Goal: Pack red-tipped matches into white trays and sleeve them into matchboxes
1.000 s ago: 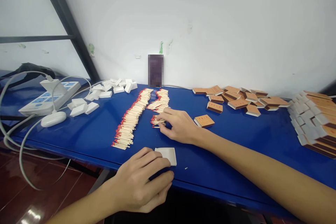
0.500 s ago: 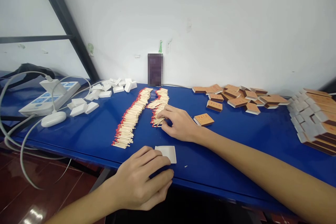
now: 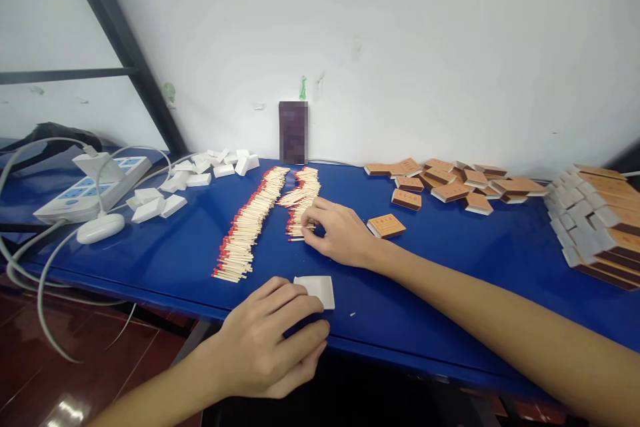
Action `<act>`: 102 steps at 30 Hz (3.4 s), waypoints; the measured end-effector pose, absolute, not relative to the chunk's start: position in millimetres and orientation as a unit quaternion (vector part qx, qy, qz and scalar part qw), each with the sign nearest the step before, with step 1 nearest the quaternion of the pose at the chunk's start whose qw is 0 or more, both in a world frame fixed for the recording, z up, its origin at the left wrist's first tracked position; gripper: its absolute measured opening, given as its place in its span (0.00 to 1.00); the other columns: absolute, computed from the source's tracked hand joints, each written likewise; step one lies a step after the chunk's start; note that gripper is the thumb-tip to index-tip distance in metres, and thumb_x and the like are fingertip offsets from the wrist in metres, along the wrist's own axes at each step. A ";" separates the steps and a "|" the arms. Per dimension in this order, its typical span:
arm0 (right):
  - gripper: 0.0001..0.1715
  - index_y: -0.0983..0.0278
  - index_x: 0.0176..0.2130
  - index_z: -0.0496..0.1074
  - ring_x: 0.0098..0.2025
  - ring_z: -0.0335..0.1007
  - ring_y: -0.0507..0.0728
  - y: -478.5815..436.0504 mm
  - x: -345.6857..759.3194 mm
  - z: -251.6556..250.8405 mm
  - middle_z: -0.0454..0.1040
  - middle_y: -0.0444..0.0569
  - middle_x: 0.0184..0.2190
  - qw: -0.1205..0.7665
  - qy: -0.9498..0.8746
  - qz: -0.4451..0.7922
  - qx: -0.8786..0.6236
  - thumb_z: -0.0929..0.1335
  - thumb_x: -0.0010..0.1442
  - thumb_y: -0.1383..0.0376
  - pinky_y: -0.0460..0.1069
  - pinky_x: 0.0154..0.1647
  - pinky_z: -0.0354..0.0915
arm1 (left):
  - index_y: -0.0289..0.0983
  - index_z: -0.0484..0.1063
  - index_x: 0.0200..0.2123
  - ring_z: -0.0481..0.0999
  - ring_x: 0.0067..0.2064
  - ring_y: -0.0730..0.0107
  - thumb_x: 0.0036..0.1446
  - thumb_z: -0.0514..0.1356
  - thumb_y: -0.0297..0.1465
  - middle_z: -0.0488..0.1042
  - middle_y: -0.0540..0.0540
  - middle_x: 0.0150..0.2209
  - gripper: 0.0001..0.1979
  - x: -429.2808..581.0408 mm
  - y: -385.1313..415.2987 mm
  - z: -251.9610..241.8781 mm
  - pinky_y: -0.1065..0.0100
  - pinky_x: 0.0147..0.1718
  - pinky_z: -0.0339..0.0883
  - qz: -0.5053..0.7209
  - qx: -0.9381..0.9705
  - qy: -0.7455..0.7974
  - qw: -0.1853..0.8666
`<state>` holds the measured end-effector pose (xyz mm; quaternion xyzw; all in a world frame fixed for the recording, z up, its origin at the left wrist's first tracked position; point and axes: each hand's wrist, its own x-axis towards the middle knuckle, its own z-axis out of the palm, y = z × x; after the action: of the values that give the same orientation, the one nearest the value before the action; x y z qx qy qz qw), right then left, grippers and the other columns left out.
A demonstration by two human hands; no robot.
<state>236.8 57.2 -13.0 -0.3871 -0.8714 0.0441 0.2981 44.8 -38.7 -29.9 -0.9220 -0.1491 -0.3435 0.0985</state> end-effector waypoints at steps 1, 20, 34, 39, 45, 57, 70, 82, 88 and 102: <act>0.05 0.64 0.35 0.72 0.31 0.65 0.51 56.7 236.9 -12.9 0.70 0.46 0.34 0.301 -0.875 0.041 -0.377 0.65 0.61 0.69 0.47 0.33 0.59 | 0.34 0.75 0.34 0.70 0.36 0.64 0.60 0.59 0.29 0.74 0.46 0.34 0.06 44.6 -38.7 -29.8 0.63 0.33 0.64 -0.343 -0.922 -0.148 0.099; 0.07 0.64 0.33 0.72 0.29 0.64 0.52 55.0 236.7 -13.1 0.70 0.46 0.31 0.305 -0.877 0.017 -0.371 0.64 0.61 0.69 0.48 0.33 0.59 | 0.35 0.75 0.34 0.71 0.37 0.64 0.60 0.59 0.29 0.74 0.46 0.34 0.05 45.4 -40.1 -30.0 0.63 0.34 0.64 -0.344 -0.921 -0.155 0.102; 0.12 0.64 0.37 0.78 0.33 0.70 0.54 56.3 238.6 -15.5 0.75 0.49 0.31 0.301 -0.888 0.011 -0.348 0.65 0.63 0.68 0.49 0.37 0.63 | 0.34 0.75 0.34 0.71 0.36 0.65 0.60 0.59 0.28 0.74 0.46 0.33 0.05 45.2 -40.1 -29.0 0.63 0.34 0.65 -0.345 -0.921 -0.157 0.095; 0.12 0.64 0.36 0.78 0.32 0.69 0.54 55.5 238.6 -15.2 0.74 0.48 0.29 0.307 -0.891 -0.001 -0.335 0.64 0.62 0.68 0.49 0.35 0.63 | 0.34 0.75 0.34 0.71 0.36 0.65 0.60 0.60 0.28 0.74 0.46 0.33 0.05 45.2 -41.1 -28.8 0.63 0.35 0.64 -0.343 -0.920 -0.161 0.100; 0.11 0.64 0.38 0.77 0.33 0.70 0.54 55.3 238.5 -13.8 0.75 0.48 0.31 0.310 -0.898 0.011 -0.311 0.64 0.62 0.69 0.49 0.36 0.65 | 0.35 0.75 0.34 0.71 0.36 0.65 0.60 0.59 0.28 0.74 0.46 0.33 0.05 44.9 -40.7 -29.2 0.63 0.34 0.65 -0.345 -0.920 -0.158 0.099; 0.10 0.63 0.34 0.75 0.26 0.66 0.52 54.7 240.4 -14.4 0.73 0.44 0.24 0.352 -0.891 -0.034 -0.284 0.64 0.62 0.69 0.50 0.34 0.58 | 0.34 0.74 0.34 0.72 0.37 0.63 0.60 0.59 0.28 0.75 0.45 0.35 0.05 44.9 -40.6 -28.9 0.62 0.35 0.65 -0.353 -0.913 -0.177 0.099; 0.09 0.62 0.32 0.75 0.19 0.56 0.49 44.8 238.0 -17.1 0.64 0.39 0.17 0.318 -0.888 0.032 -0.331 0.65 0.60 0.68 0.45 0.24 0.55 | 0.34 0.74 0.35 0.72 0.37 0.63 0.61 0.58 0.29 0.73 0.45 0.33 0.06 46.1 -41.6 -29.9 0.62 0.35 0.66 -0.348 -0.908 -0.203 0.112; 0.08 0.63 0.31 0.74 0.20 0.56 0.49 45.6 238.2 -16.5 0.62 0.38 0.18 0.303 -0.885 0.071 -0.346 0.67 0.60 0.66 0.45 0.25 0.55 | 0.34 0.75 0.38 0.74 0.41 0.59 0.59 0.58 0.27 0.77 0.43 0.41 0.06 47.0 -41.6 -30.5 0.60 0.38 0.67 -0.371 -0.900 -0.210 0.091; 0.06 0.63 0.31 0.75 0.20 0.55 0.48 47.8 237.8 -15.1 0.60 0.37 0.18 0.301 -0.874 0.108 -0.366 0.68 0.59 0.65 0.45 0.25 0.54 | 0.34 0.74 0.45 0.74 0.48 0.52 0.61 0.57 0.29 0.76 0.39 0.48 0.11 49.3 -41.0 -30.1 0.54 0.43 0.69 -0.364 -0.885 -0.274 0.092; 0.05 0.64 0.30 0.74 0.19 0.56 0.47 45.4 238.8 -11.6 0.60 0.36 0.16 0.281 -0.888 0.137 -0.336 0.68 0.57 0.69 0.43 0.26 0.55 | 0.34 0.66 0.56 0.72 0.51 0.54 0.60 0.51 0.17 0.69 0.37 0.55 0.21 22.1 -41.5 -9.7 0.54 0.49 0.73 -0.213 -0.946 -0.243 0.011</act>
<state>238.8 45.4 -11.6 -0.3365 -0.8885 0.1366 0.2806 22.1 -41.5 -9.7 -0.9461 -0.2435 -0.2134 0.0113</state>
